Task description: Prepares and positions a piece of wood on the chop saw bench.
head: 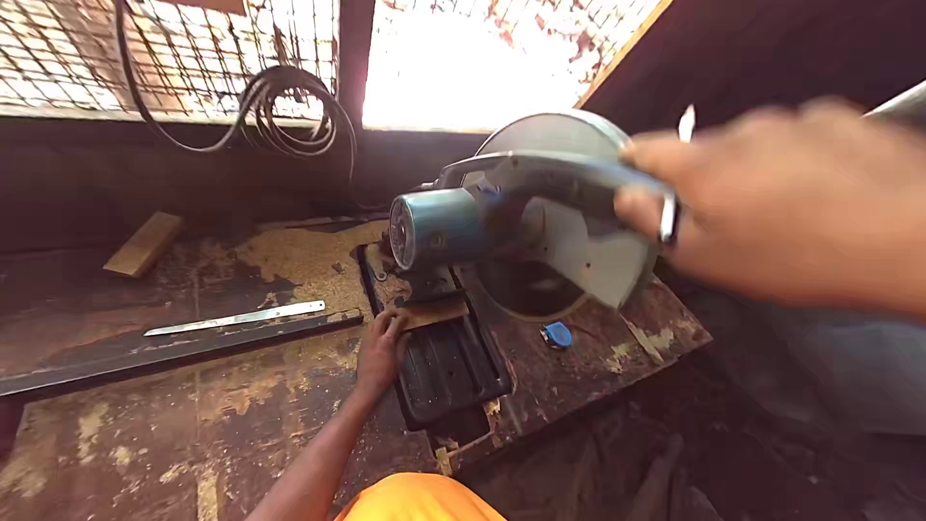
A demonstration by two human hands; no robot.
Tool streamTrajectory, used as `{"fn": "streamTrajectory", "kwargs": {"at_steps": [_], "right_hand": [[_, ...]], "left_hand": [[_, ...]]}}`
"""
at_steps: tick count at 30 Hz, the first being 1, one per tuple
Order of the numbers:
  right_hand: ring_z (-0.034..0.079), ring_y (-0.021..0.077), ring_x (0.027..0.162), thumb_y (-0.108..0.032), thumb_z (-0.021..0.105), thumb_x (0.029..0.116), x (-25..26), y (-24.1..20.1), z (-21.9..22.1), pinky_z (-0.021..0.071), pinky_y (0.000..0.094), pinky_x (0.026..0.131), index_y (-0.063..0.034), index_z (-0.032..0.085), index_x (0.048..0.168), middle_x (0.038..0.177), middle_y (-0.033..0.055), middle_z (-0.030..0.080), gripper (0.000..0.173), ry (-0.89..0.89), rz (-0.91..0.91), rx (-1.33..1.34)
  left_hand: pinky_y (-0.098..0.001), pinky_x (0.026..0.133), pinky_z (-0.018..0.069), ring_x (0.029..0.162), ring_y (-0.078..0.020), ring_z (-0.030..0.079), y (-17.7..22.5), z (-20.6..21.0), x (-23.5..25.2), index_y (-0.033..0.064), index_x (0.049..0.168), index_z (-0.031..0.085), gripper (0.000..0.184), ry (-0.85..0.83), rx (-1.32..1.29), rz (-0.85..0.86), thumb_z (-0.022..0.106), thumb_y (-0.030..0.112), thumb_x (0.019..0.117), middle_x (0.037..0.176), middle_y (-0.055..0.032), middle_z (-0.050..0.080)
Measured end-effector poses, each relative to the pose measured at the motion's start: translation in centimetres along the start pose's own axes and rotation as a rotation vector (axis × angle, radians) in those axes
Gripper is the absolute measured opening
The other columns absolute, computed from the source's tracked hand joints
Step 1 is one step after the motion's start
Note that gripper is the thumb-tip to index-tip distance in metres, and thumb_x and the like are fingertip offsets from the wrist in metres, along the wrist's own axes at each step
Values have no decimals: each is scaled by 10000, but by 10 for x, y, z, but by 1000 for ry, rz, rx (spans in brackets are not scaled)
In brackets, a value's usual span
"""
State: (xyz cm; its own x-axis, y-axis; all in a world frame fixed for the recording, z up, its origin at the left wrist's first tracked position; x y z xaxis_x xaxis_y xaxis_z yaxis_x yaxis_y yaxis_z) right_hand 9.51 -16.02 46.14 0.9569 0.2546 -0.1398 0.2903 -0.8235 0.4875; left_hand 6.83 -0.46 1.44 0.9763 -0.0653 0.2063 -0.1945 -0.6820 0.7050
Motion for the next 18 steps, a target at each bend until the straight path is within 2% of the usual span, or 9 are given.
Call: {"fn": "streamTrajectory", "kwargs": {"at_steps": [2, 3, 5, 6, 9, 12, 15, 18], "right_hand": [[637, 247, 548, -371, 560, 1007, -35, -14, 60, 525, 453, 451, -138, 554, 1176, 682, 54, 617, 288, -235, 184, 342], [671, 217, 532, -336, 614, 995, -53, -21, 89, 588, 440, 462, -154, 517, 1279, 712, 48, 669, 352, -300, 290, 567], [705, 211, 573, -312, 653, 951, -85, -37, 136, 628, 465, 520, -229, 426, 1464, 795, 45, 707, 568, -257, 396, 842], [705, 180, 569, -336, 650, 909, -98, -43, 157, 633, 448, 518, -261, 414, 1495, 798, 12, 715, 636, -179, 400, 885], [712, 148, 626, -377, 656, 885, -129, -66, 213, 641, 436, 564, -264, 427, 1520, 877, -8, 722, 685, 7, 400, 940], [725, 137, 721, -356, 674, 881, -146, -87, 255, 650, 416, 637, -177, 467, 1503, 965, 10, 725, 679, 148, 403, 967], [726, 102, 781, -347, 690, 866, -155, -98, 278, 656, 378, 673, -114, 474, 1497, 1033, 11, 723, 705, 209, 398, 1000], [729, 98, 828, -333, 718, 867, -156, -97, 284, 661, 361, 707, -28, 447, 1501, 1144, 53, 711, 754, 202, 382, 1038]], "left_hand": [[-477, 1066, 515, 1274, -281, 594, 1, -4, 5, 158, 1237, 719, 293, 45, -41, 24, 725, 249, 958, 1360, -99, 622], [-479, 1058, 521, 1265, -281, 599, 1, -6, 6, 155, 1219, 724, 281, 56, -52, 24, 736, 236, 949, 1349, -102, 625], [-488, 1058, 518, 1270, -291, 596, 2, -7, 7, 133, 1188, 728, 262, 77, -75, 22, 745, 223, 942, 1345, -115, 627], [-493, 1065, 514, 1276, -300, 594, 2, -6, 7, 112, 1173, 726, 252, 88, -89, 18, 744, 215, 944, 1352, -128, 621], [-508, 1050, 528, 1266, -313, 606, 4, -4, 6, 83, 1184, 724, 276, 108, -91, -32, 757, 168, 924, 1360, -160, 615], [-520, 1059, 516, 1273, -323, 594, 12, -1, 8, 81, 1183, 722, 351, 102, -115, -55, 809, 107, 844, 1373, -173, 603], [-496, 1042, 528, 1248, -288, 598, 11, -3, 6, 85, 1191, 711, 393, 86, -203, -73, 843, 141, 825, 1366, -155, 589], [-470, 1043, 548, 1251, -241, 618, -1, -18, 12, 89, 1234, 701, 403, -18, -249, -9, 809, 122, 848, 1365, -122, 616]]}}
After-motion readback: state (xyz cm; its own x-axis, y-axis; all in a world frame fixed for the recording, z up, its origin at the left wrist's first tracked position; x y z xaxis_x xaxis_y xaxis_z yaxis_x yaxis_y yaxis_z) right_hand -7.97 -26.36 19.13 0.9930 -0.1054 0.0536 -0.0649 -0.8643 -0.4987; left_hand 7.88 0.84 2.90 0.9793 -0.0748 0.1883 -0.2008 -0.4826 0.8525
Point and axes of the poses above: each hand's wrist, its own x-axis towards the middle knuckle, its own z-axis out of the palm, y = z × x, the point moved 7 cm from there along x, towards the middle knuckle
